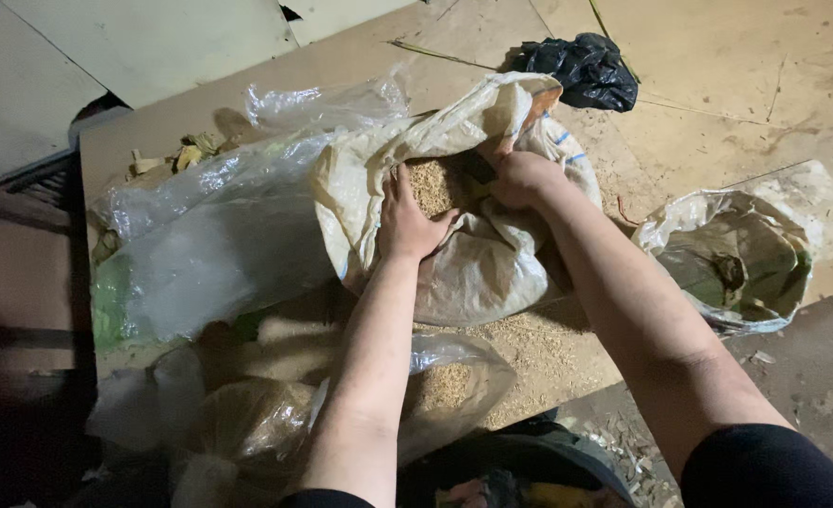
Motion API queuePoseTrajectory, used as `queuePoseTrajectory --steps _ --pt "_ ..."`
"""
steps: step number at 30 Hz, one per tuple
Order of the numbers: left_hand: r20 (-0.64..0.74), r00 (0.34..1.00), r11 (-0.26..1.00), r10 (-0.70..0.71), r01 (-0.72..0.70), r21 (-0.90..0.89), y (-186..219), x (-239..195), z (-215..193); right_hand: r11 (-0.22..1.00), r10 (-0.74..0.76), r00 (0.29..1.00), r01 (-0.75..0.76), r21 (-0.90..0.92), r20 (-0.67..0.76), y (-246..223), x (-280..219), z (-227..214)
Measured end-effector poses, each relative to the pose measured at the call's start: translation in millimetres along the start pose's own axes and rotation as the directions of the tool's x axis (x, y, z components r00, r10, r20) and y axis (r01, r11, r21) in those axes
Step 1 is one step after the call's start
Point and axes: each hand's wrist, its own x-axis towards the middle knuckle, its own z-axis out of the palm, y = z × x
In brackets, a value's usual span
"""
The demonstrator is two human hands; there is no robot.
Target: The person scoops grain from a large bag using a green plastic scoop and transfers it into a clear plastic bag.
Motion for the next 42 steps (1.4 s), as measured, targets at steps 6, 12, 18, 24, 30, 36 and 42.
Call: queuePoseTrajectory --steps 6,12,18,24,30,36,42 --pt "0.021 1.0 0.989 0.006 -0.003 -0.149 -14 0 12 0.982 -0.189 0.982 0.188 -0.03 -0.023 43 42 34" --pt "-0.061 0.992 0.974 0.113 -0.123 -0.19 -15 -2 13 0.976 -0.208 0.977 0.21 0.061 -0.041 28 18 19" --pt "0.03 0.998 0.954 0.052 -0.041 -0.297 -30 -1 24 0.993 0.112 0.979 -0.105 0.051 -0.172 -37 -43 12" --pt "-0.026 0.996 0.898 0.091 -0.093 -0.43 -49 7 52 0.98 -0.079 0.978 0.112 0.164 -0.194 -15 -51 8" --pt "0.091 0.995 0.889 0.032 0.014 -0.458 -33 4 34 0.976 -0.046 0.978 0.087 0.201 -0.202 -13 -54 6" --pt "0.033 0.997 0.932 0.071 -0.055 -0.358 -27 3 25 0.973 -0.003 0.948 0.077 0.219 -0.32 -21 -60 11" --pt "0.15 0.989 0.927 -0.009 0.065 -0.37 -21 4 9 0.953 -0.045 0.939 0.143 0.266 -0.342 -14 -66 9"
